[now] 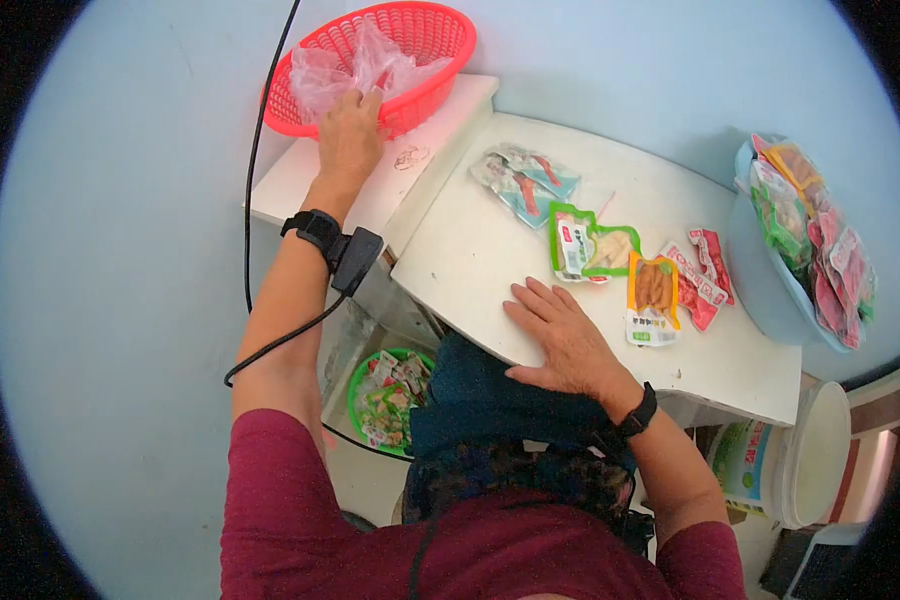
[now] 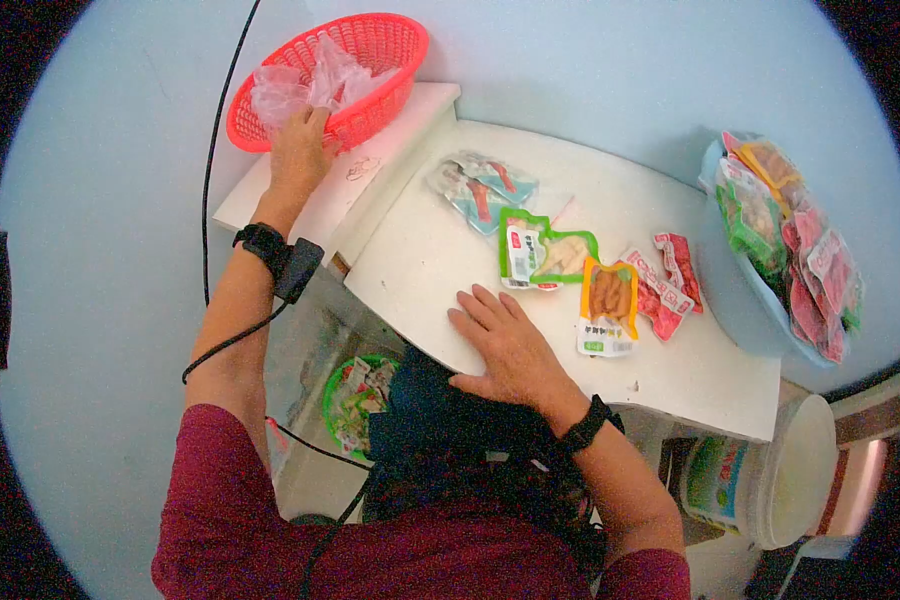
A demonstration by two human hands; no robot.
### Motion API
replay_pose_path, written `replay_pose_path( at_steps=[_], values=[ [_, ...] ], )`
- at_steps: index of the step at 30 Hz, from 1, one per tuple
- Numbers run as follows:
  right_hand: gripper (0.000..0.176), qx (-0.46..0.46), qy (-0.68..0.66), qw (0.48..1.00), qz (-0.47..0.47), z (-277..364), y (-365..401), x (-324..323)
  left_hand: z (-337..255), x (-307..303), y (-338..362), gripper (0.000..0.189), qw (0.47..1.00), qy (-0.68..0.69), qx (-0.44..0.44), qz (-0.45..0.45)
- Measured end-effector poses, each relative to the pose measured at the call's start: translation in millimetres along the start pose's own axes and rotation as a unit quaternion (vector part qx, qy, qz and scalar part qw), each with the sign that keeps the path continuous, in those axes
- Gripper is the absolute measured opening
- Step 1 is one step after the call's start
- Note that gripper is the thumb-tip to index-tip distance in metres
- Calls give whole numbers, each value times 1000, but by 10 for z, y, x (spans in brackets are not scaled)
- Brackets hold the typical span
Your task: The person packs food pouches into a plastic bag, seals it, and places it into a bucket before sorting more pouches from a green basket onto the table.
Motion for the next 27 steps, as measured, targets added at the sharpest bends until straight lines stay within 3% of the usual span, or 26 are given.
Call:
replay_pose_path(
  at_steps=[5, 8, 27],
  values=[
    [77, -7, -6, 1000, -18, 12, 2, -24, 17, 6, -64, 19, 998, -9, -16, 54],
    [78, -10, -4, 1000, -16, 17, 12, -18, -61, -14, -18, 11, 998, -15, 17, 50],
    [78, 5, -6, 1000, -9, 13, -2, -17, -91, -169, 62, 10, 999, -2, 11, 46]
  ],
)
Point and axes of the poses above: each hand's wrist, its own y-axis away from the middle knuckle, its own x-axis out of the palm, z = x × y, the point moved 7 cm from there along -y, towards the middle knuckle, and after that the axes turned 8 degrees about -z, right-handed, at the moved point
